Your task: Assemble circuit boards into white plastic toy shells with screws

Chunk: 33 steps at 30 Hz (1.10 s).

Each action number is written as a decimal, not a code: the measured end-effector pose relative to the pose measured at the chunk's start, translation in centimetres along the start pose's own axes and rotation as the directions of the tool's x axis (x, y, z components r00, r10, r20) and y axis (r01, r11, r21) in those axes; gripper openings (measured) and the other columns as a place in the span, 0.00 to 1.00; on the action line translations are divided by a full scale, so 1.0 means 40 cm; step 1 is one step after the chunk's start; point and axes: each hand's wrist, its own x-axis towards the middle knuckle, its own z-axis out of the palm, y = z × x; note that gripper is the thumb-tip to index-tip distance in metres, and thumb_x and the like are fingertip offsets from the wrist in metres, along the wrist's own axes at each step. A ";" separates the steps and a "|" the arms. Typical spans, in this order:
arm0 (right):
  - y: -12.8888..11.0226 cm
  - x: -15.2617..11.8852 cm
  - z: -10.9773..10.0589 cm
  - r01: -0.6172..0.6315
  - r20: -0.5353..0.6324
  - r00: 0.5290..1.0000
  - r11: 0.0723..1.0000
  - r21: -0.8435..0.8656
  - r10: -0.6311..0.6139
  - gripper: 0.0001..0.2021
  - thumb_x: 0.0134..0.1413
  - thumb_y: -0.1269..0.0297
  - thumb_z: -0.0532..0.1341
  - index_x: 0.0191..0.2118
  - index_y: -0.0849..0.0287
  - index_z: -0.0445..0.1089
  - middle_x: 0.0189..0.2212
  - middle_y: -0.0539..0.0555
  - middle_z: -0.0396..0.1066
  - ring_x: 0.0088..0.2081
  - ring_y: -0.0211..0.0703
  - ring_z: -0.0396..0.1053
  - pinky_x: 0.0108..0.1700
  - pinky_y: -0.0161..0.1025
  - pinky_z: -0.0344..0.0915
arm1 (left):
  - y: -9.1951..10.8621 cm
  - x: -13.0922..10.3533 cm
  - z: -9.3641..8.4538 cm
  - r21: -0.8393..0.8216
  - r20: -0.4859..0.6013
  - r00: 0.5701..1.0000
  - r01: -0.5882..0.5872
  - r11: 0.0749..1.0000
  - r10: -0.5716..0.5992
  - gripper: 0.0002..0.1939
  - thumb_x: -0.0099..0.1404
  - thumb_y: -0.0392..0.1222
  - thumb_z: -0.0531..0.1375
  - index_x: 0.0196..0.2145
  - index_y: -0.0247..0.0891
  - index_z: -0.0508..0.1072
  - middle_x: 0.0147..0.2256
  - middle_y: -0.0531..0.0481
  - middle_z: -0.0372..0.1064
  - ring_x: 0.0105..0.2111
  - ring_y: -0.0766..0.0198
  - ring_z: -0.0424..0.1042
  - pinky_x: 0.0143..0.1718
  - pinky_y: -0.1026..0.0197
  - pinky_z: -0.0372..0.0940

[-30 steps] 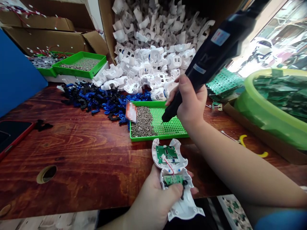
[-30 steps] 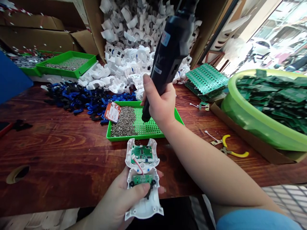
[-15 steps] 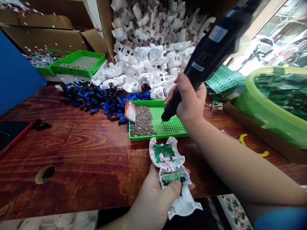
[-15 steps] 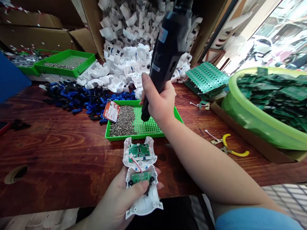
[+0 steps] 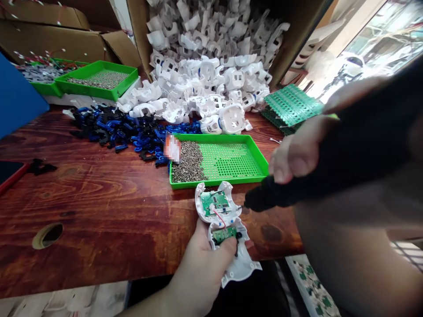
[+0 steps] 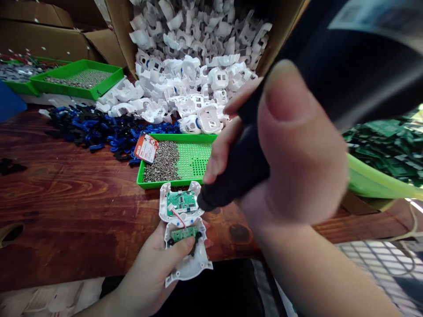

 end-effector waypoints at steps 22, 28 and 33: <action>-0.016 -0.116 0.058 -0.108 -0.088 0.990 0.993 0.050 0.112 0.17 0.40 0.44 0.61 0.33 0.50 0.67 0.16 0.50 0.63 0.15 0.46 0.61 0.18 0.47 0.60 | 0.005 0.002 0.012 0.004 0.027 0.997 -0.073 0.997 0.073 0.35 0.58 0.31 0.59 0.60 0.42 0.48 0.45 0.45 0.72 0.45 0.55 0.71 0.48 0.52 0.62; -0.010 -0.116 0.053 -0.078 -0.069 0.994 0.995 0.061 0.082 0.16 0.39 0.46 0.63 0.32 0.50 0.68 0.15 0.49 0.64 0.14 0.45 0.61 0.17 0.46 0.60 | 0.005 0.003 0.012 0.032 0.011 0.997 -0.080 0.996 0.080 0.35 0.57 0.32 0.60 0.59 0.42 0.51 0.46 0.45 0.71 0.45 0.55 0.70 0.49 0.53 0.61; -0.011 -0.109 0.073 -0.120 -0.168 0.977 0.990 0.078 0.132 0.16 0.45 0.44 0.59 0.27 0.52 0.67 0.11 0.49 0.61 0.12 0.43 0.58 0.13 0.43 0.57 | 0.010 0.006 0.018 0.023 0.007 0.997 -0.077 0.997 0.077 0.35 0.58 0.31 0.59 0.59 0.43 0.49 0.43 0.47 0.72 0.41 0.58 0.72 0.42 0.58 0.64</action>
